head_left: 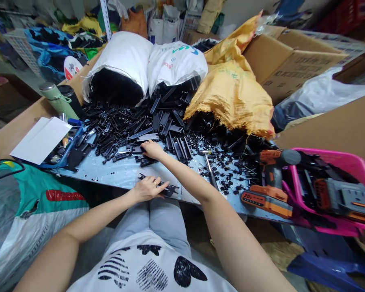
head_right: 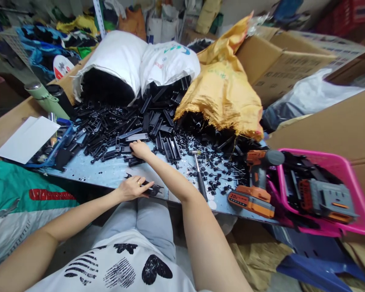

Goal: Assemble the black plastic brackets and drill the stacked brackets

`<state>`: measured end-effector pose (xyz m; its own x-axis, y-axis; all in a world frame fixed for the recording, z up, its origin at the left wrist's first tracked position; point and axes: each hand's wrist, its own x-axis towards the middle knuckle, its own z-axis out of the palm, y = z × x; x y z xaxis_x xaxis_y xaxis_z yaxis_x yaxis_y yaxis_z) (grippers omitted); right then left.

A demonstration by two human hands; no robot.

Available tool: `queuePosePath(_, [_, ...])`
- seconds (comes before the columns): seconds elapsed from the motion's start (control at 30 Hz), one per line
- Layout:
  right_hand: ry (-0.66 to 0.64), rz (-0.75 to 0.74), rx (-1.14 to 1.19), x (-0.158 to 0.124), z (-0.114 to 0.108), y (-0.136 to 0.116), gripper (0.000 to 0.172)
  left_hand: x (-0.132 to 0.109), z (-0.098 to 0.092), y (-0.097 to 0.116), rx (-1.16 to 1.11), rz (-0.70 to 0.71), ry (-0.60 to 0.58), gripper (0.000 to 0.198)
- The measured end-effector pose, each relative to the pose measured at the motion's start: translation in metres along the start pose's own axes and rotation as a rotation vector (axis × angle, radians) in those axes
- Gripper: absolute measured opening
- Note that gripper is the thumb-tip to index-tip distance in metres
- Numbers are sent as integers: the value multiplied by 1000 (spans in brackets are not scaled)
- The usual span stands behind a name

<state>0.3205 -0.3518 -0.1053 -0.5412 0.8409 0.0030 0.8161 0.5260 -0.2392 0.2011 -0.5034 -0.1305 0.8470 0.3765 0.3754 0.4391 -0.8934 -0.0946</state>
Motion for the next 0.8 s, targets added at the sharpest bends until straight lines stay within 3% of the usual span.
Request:
queuePosePath(0.1, [-25, -59, -7, 11, -7, 10, 33, 8, 15, -3, -40, 4, -156, 56])
queuePosePath(0.2, [158, -4, 106, -8, -29, 26, 36, 12, 25, -15, -25, -118, -147, 58])
queuePosePath(0.3, [321, 112, 311, -44, -56, 45, 37, 23, 34, -46, -45, -273, -116, 58])
queuePosePath(0.43, [244, 163, 489, -94, -65, 49, 39, 56, 44, -91, -123, -307, -201, 52])
queuePosePath(0.57, [95, 141, 535, -131, -42, 31, 36, 73, 37, -104, -143, -346, -160, 44])
queuePosePath(0.63, [60, 92, 437, -148, -31, 22, 35, 57, 24, -101, -107, -501, -106, 39])
queuePosePath(0.7, [35, 19, 295, -164, -22, 16, 34, 26, 9, -99, -12, -763, -95, 34])
queuePosePath(0.8, [-26, -101, 144, -186, -12, 12, 34, -29, -13, -106, 131, -1068, -200, 32])
